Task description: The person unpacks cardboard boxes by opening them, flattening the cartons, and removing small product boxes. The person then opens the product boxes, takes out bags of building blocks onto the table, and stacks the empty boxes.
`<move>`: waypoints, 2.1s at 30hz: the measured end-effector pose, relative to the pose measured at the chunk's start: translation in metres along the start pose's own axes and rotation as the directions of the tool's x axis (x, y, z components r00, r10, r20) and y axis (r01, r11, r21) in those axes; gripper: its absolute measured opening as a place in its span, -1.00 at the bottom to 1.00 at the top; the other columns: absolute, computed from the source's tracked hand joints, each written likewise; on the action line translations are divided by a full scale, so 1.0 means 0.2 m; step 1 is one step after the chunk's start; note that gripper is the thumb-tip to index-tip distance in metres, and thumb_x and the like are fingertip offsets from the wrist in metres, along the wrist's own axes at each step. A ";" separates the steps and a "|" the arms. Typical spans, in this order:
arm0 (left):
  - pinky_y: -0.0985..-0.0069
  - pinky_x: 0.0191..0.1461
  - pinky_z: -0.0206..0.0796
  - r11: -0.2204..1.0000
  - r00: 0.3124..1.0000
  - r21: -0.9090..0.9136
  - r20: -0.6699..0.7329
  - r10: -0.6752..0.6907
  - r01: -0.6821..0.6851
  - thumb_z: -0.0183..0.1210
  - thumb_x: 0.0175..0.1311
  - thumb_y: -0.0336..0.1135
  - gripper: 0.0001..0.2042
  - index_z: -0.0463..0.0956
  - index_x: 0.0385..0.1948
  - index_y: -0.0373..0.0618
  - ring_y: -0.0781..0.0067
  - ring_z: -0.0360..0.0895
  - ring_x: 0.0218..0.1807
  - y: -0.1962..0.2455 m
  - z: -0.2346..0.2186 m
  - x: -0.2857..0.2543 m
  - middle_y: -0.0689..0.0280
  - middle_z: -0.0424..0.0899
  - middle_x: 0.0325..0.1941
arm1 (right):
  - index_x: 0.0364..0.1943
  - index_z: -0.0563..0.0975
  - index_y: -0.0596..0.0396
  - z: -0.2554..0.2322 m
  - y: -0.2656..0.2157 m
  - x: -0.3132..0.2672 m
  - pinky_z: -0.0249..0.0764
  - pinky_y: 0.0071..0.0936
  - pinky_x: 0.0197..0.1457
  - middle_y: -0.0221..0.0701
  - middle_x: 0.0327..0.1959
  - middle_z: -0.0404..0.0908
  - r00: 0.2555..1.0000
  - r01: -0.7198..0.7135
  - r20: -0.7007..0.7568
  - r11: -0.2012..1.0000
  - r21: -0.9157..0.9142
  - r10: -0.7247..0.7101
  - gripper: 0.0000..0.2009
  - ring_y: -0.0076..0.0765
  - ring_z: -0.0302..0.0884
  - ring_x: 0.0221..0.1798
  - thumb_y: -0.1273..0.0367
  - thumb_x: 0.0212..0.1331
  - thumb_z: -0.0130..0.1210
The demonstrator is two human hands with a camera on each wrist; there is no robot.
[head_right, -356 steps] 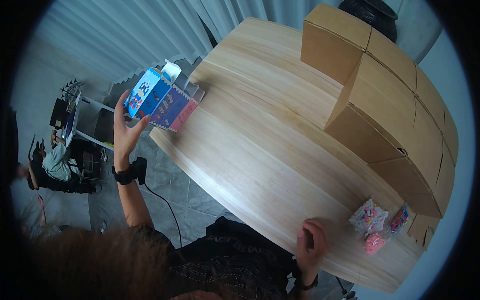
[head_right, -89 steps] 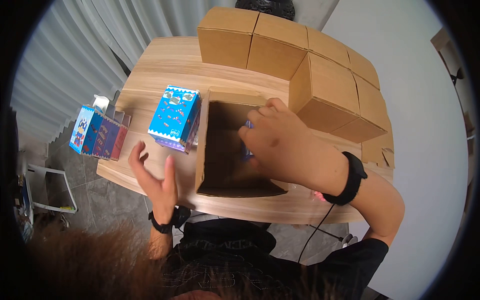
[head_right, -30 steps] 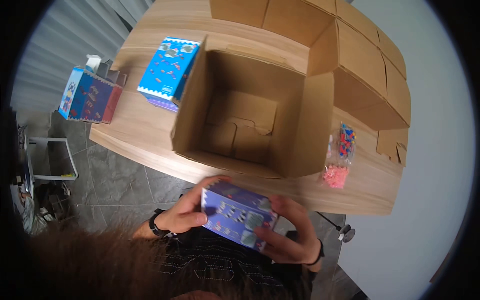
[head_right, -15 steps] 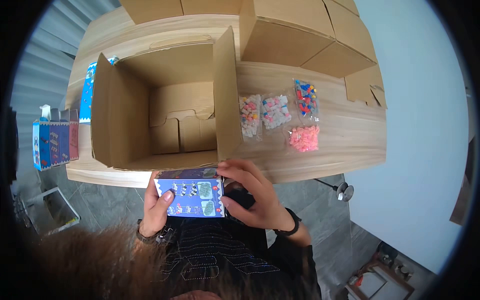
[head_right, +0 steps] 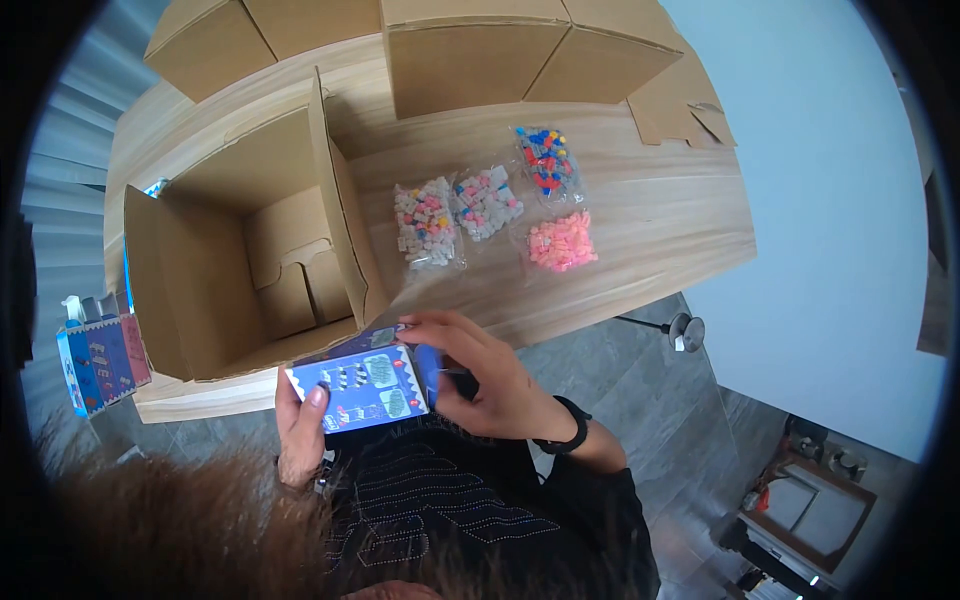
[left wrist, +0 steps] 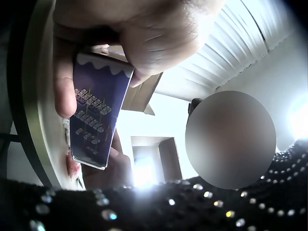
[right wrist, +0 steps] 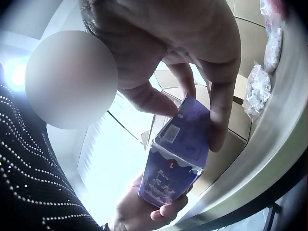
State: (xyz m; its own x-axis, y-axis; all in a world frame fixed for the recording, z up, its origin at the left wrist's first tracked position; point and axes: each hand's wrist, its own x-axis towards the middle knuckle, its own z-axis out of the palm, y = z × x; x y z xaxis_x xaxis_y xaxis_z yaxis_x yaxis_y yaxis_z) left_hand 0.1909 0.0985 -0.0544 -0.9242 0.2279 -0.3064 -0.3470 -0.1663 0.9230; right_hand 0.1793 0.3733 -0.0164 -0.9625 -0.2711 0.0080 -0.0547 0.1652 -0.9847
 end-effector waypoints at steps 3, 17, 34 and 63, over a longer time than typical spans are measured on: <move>0.46 0.28 0.36 0.998 1.000 -0.064 0.027 -0.016 0.017 0.12 0.55 -0.26 -0.63 0.38 0.26 -0.25 0.51 0.54 0.15 -0.01 -0.02 0.03 0.25 0.61 0.15 | 0.23 0.53 0.11 -0.02 0.02 -0.01 0.60 -0.45 0.00 -0.16 0.29 0.52 0.999 -0.007 -0.040 1.000 0.019 0.008 -0.53 -0.21 0.65 0.14 0.62 0.18 0.20; 0.45 0.30 0.34 0.999 0.999 -0.048 0.029 0.024 -0.022 0.11 0.54 -0.31 -0.61 0.32 0.29 -0.23 0.52 0.50 0.17 0.04 0.04 0.06 0.25 0.58 0.18 | -0.20 0.70 0.16 0.04 0.02 0.01 0.60 -0.30 0.05 -0.18 0.24 0.54 0.991 -0.042 -0.131 0.987 -0.157 0.022 -0.79 -0.09 0.65 0.09 0.43 0.10 0.45; 0.44 0.36 0.27 0.997 0.999 -0.070 -0.018 0.027 -0.029 0.10 0.57 -0.25 -0.56 0.29 0.35 -0.25 0.52 0.44 0.21 -0.04 -0.06 0.04 0.26 0.55 0.21 | -0.11 0.53 0.25 -0.34 -0.04 -0.09 0.50 -0.63 0.01 -0.30 0.03 0.65 0.662 0.103 -0.739 0.992 -0.075 -0.125 -0.91 -0.51 0.61 0.00 0.59 0.39 0.17; 0.16 0.58 0.13 0.758 0.894 0.549 -0.041 0.446 -0.353 0.68 -0.11 -0.21 0.07 0.15 0.48 -0.19 0.00 0.28 0.54 0.15 -0.35 -0.31 -0.03 0.26 0.55 | 0.02 0.49 0.33 0.40 0.02 0.12 0.56 -0.58 -0.28 -0.28 -0.28 0.71 0.979 -0.138 0.149 0.990 -0.009 0.138 -0.78 -0.43 0.76 -0.28 0.56 0.34 0.14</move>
State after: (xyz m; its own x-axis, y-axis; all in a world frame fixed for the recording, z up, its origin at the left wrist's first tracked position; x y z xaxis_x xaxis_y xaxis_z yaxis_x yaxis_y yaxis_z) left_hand 0.2266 0.0126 -0.0236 -0.9876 0.0907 0.1280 0.1507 0.3207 0.9351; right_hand 0.1768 0.2917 -0.0342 -0.9103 -0.3843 -0.1537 0.0759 0.2100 -0.9748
